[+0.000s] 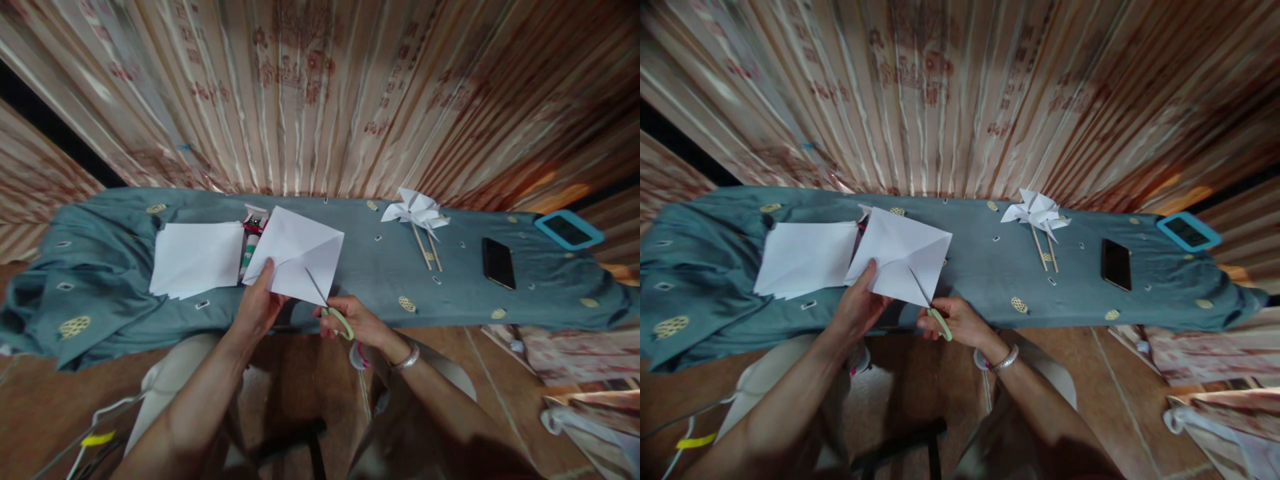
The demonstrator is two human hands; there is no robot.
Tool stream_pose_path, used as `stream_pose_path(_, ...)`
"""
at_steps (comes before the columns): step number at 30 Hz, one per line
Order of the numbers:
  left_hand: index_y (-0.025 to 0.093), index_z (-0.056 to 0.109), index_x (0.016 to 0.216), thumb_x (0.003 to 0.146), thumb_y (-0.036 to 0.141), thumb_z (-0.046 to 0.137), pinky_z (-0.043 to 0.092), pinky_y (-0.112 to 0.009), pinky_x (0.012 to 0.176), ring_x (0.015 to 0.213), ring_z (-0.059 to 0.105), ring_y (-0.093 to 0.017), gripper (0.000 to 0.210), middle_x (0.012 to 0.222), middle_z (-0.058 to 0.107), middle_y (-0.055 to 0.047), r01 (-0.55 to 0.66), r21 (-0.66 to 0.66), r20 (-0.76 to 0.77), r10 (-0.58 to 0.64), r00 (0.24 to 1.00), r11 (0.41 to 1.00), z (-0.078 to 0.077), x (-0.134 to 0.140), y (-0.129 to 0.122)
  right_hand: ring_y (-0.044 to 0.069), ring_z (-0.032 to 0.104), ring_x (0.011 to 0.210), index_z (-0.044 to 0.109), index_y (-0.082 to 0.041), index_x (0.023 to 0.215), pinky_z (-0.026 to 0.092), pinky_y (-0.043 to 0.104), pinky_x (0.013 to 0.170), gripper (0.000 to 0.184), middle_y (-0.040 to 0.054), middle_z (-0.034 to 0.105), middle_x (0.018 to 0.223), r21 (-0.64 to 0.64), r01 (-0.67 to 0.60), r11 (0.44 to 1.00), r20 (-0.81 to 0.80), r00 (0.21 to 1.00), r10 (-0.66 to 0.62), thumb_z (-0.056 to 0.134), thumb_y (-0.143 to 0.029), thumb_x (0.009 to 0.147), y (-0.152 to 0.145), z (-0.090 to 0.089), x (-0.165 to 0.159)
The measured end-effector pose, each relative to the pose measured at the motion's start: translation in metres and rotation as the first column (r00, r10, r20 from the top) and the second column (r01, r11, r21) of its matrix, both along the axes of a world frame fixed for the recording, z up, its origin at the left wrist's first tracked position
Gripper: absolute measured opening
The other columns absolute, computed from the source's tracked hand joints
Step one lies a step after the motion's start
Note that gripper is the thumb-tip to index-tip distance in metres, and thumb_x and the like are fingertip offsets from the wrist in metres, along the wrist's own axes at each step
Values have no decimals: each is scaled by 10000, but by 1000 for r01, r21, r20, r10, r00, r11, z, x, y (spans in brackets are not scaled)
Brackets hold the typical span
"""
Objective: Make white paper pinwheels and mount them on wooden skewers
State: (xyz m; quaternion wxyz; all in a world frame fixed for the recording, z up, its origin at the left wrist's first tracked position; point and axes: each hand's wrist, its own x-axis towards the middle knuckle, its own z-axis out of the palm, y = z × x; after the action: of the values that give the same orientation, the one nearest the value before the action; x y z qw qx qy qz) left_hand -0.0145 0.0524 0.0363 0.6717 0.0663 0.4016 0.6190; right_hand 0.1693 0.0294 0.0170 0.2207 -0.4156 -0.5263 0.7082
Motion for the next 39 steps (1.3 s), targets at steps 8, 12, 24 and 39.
stream_pose_path(8,104,632,1076,922,143,492,579,-229,785,693,693,-113,212,866,741,-46,-17,0,16,17,1000,1000,-1,-2,1,57,503,448,627,-139,777,370,173,433,463,-25,618,555,-15,25,1000,5,1000,-25,767,-550,617,0,-3,-1)
stream_pose_path(12,112,616,1136,921,155,494,574,-233,792,727,701,-125,250,910,740,-56,-5,13,13,5,1000,1000,-1,-2,1,60,509,448,632,-141,776,374,177,433,452,-26,621,556,-24,30,999,1,1000,-30,770,-542,619,0,-2,-2)
stream_pose_path(24,124,616,1133,917,137,497,575,-221,765,704,694,-115,247,888,739,-56,12,-10,16,-12,1000,1000,1,2,-1,64,516,448,638,-141,743,363,178,426,485,-24,624,549,-9,62,998,13,998,-62,771,-580,584,2,-3,-5)
stream_pose_path(39,125,635,1091,924,141,481,580,-248,771,687,689,-122,228,874,741,-48,32,-15,-7,-33,999,999,-1,3,-3,71,539,453,638,-130,718,382,176,435,491,-12,633,545,-1,83,997,21,996,-83,777,-578,576,3,-9,-4)
